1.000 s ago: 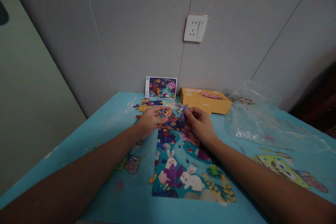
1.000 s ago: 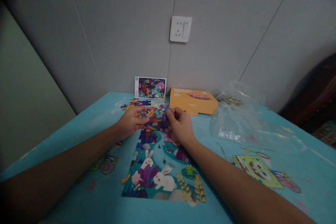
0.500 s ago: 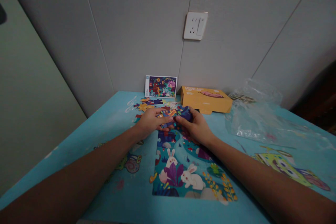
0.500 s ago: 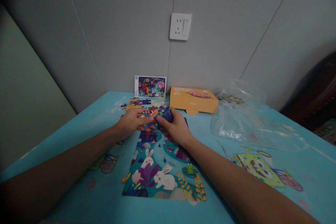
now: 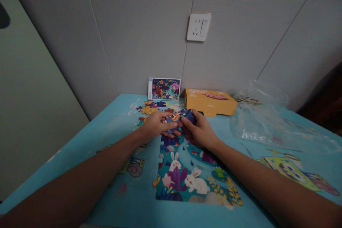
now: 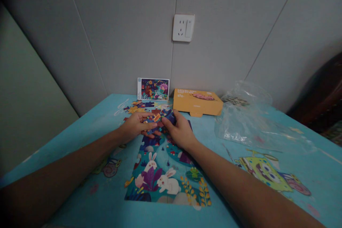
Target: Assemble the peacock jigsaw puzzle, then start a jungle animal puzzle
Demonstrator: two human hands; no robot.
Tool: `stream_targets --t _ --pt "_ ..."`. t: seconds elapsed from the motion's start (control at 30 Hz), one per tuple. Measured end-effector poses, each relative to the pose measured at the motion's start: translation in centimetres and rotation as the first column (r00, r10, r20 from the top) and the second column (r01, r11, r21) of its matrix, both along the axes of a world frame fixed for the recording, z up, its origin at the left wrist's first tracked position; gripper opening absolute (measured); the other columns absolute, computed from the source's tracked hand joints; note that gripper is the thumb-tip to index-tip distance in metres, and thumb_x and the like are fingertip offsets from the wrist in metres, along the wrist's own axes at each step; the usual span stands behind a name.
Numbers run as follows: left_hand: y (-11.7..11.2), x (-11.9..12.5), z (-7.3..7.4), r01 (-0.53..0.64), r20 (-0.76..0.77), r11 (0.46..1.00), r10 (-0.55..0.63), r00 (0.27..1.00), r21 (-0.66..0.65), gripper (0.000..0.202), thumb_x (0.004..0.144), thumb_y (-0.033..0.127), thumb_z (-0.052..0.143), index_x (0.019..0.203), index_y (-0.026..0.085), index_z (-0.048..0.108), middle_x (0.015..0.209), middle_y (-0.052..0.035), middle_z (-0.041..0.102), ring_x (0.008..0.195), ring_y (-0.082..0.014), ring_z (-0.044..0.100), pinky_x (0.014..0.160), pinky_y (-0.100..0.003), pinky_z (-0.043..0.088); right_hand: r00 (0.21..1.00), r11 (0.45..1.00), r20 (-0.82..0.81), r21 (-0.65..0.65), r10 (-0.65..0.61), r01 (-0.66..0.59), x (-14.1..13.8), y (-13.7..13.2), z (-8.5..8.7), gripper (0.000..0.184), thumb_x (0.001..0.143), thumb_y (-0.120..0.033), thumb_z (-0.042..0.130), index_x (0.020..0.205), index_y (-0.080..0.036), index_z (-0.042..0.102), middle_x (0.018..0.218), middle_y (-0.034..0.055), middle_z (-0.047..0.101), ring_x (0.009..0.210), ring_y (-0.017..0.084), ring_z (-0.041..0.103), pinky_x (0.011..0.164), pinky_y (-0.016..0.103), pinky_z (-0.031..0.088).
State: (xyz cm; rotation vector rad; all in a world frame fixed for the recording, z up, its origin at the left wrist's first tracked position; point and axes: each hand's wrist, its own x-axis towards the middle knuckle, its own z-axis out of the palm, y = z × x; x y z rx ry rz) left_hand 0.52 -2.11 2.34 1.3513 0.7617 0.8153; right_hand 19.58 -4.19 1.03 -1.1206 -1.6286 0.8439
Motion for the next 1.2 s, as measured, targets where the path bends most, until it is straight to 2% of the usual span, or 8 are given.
stream_targets --t 0.27,0.4,0.47,0.53,0.7,0.87,1.07,1.2 --pt "0.1 0.2 0.0 -0.060 0.031 0.998 0.060 0.998 -0.026 0.042 0.066 0.033 0.082 0.101 0.015 0.068 0.089 -0.0114 0.073 0.066 -0.0235 0.072 0.052 -0.028 0.059 0.984 0.990 -0.178 -0.137 -0.001 -0.024 -0.4 0.3 -0.2 0.031 0.079 -0.050 0.061 0.088 -0.023 0.047 0.057 -0.0060 0.054 0.044 0.013 0.048 0.042 0.025 0.040" --pt "0.5 0.1 0.5 -0.176 0.131 0.979 0.189 0.973 -0.099 0.035 0.073 0.028 0.077 0.102 0.014 0.064 0.089 -0.0101 0.072 0.063 -0.0215 0.071 0.054 -0.031 0.060 0.956 0.960 0.089 0.066 -0.278 0.273 0.7 0.9 0.4 0.023 0.084 -0.043 0.054 0.083 -0.020 0.053 0.069 0.0003 0.060 0.060 0.016 0.055 0.056 0.028 0.044" --pt "0.9 -0.2 0.8 -0.304 0.179 0.945 0.322 0.930 -0.117 0.031 0.076 0.022 0.073 0.103 0.015 0.060 0.087 -0.0079 0.071 0.063 -0.0195 0.071 0.056 -0.031 0.060 0.857 0.914 0.319 0.162 -0.405 0.372 1.9 1.5 1.0 0.020 0.086 -0.037 0.050 0.088 -0.019 0.057 0.080 0.0047 0.064 0.072 0.019 0.059 0.063 0.028 0.042" --pt "1.5 -0.8 0.9 -0.438 0.191 0.891 0.453 0.871 -0.115 0.026 0.077 0.017 0.070 0.100 0.016 0.058 0.084 -0.0058 0.070 0.063 -0.0170 0.069 0.059 -0.032 0.059 0.667 0.883 0.595 0.178 -0.449 0.435 3.3 2.2 1.6 0.021 0.087 -0.033 0.049 0.094 -0.017 0.061 0.086 0.0079 0.067 0.076 0.020 0.060 0.064 0.028 0.040" --pt "3.0 -2.4 0.0 -0.618 -0.006 0.772 0.625 0.780 0.146 0.020 0.075 0.025 0.069 0.092 0.016 0.062 0.078 -0.0044 0.068 0.058 -0.0132 0.062 0.054 -0.026 0.052 0.550 0.869 0.735 0.107 -0.397 0.483 5.6 3.4 2.1 0.019 0.084 -0.025 0.054 0.089 -0.013 0.068 0.089 0.0148 0.071 0.081 0.025 0.064 0.062 0.028 0.037" --pt "4.1 -3.3 -0.9 -0.578 -0.177 0.655 0.722 0.669 0.487 0.016 0.070 0.027 0.068 0.083 0.019 0.065 0.083 -0.0033 0.070 0.071 -0.0171 0.064 0.064 -0.026 0.048 0.490 0.862 0.795 0.080 -0.358 0.500 5.6 3.4 1.9 0.026 0.085 -0.027 0.052 0.095 -0.011 0.070 0.095 0.0172 0.072 0.085 0.027 0.066 0.065 0.029 0.039" --pt "4.3 -3.4 -0.3 -0.581 -0.189 0.642 0.736 0.650 0.501 0.018 0.067 0.034 0.069 0.073 0.018 0.066 0.081 -0.0039 0.070 0.072 -0.0174 0.062 0.064 -0.027 0.045 0.472 0.864 0.791 0.137 -0.389 0.484 4.8 2.7 2.5 0.026 0.086 -0.027 0.052 0.096 -0.011 0.069 0.093 0.0167 0.072 0.085 0.027 0.066 0.062 0.029 0.036" --pt "3.6 -3.3 1.0 -0.679 -0.090 0.582 0.785 0.613 0.448 0.020 0.065 0.033 0.071 0.073 0.015 0.067 0.072 -0.0032 0.064 0.064 -0.0143 0.057 0.057 -0.025 0.041 0.498 0.877 0.763 0.185 -0.412 0.443 4.1 2.4 2.7 0.025 0.088 -0.030 0.051 0.096 -0.013 0.067 0.095 0.0140 0.071 0.086 0.025 0.064 0.064 0.028 0.036"
